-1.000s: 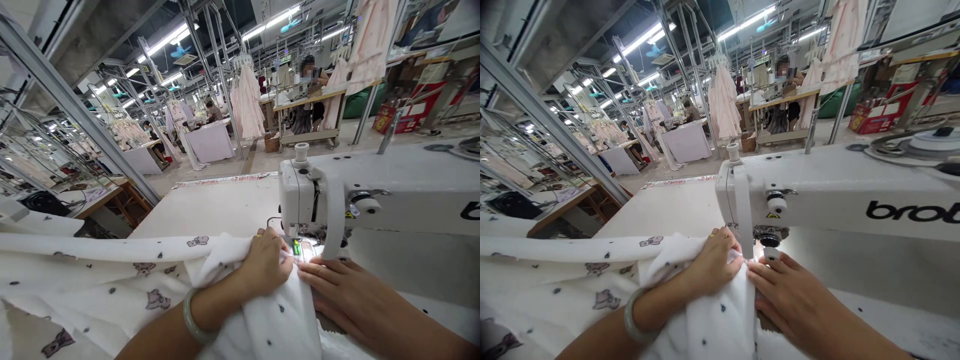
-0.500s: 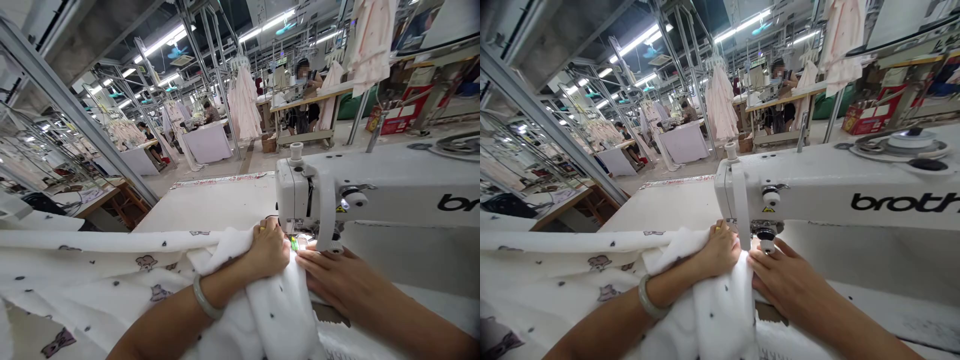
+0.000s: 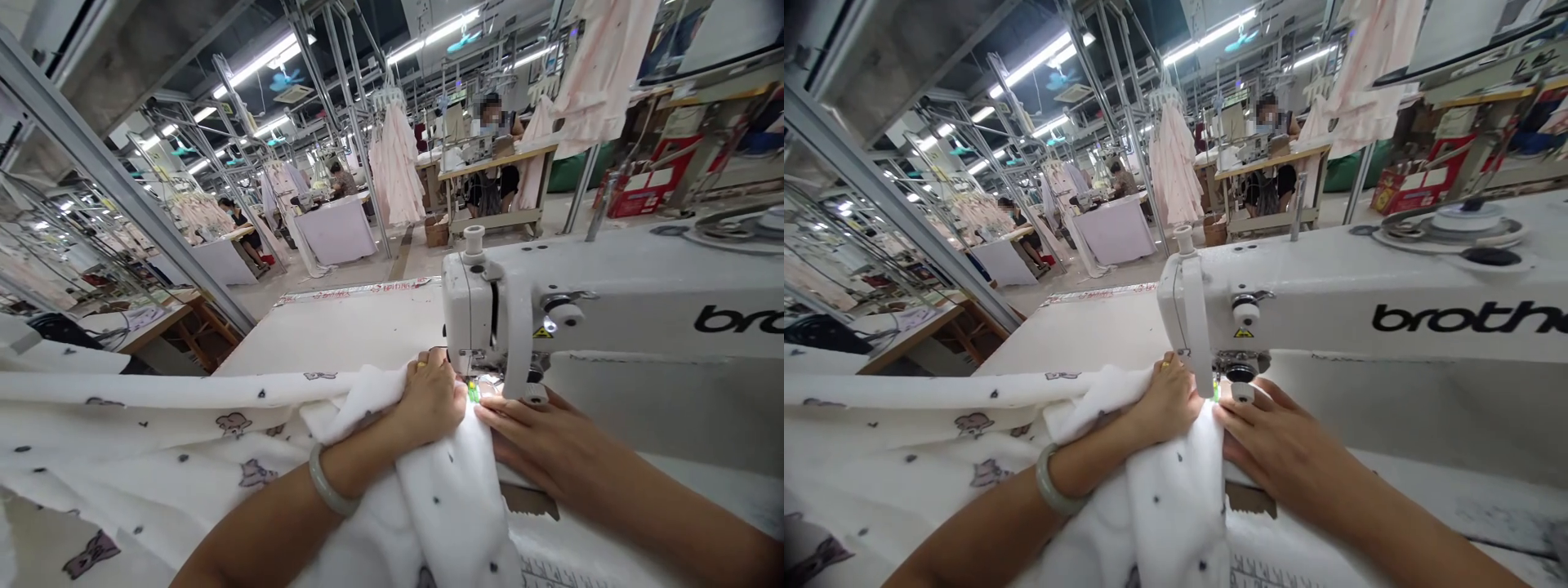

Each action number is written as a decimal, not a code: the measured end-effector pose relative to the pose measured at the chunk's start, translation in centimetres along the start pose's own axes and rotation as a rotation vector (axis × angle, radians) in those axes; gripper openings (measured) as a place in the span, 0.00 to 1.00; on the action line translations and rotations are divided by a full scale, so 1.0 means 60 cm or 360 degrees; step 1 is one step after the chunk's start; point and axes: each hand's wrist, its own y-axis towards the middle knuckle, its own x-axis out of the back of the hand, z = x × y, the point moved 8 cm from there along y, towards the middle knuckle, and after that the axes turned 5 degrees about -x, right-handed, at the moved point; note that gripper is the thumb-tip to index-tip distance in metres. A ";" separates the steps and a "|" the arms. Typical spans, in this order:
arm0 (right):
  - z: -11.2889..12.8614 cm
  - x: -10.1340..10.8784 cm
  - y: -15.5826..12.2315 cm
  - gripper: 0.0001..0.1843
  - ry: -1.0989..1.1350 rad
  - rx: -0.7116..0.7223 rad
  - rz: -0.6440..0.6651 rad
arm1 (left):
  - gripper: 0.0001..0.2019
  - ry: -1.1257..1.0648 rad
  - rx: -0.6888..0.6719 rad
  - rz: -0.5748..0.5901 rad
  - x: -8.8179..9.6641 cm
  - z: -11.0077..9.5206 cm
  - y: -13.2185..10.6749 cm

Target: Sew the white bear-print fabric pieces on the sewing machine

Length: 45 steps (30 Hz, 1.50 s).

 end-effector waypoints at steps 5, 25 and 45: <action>-0.011 0.009 0.000 0.14 0.0049 0.0048 0.0060 | 0.10 0.0001 -0.0272 0.0011 0.033 -0.019 -0.039; 0.022 0.012 -0.006 0.18 0.0319 0.0182 0.0267 | 0.22 -0.0099 -0.0960 -0.0022 -0.008 -0.053 -0.162; 0.048 0.031 -0.012 0.11 0.0298 0.0392 0.0145 | 0.30 -0.0265 -0.0792 0.0093 0.066 -0.052 -0.129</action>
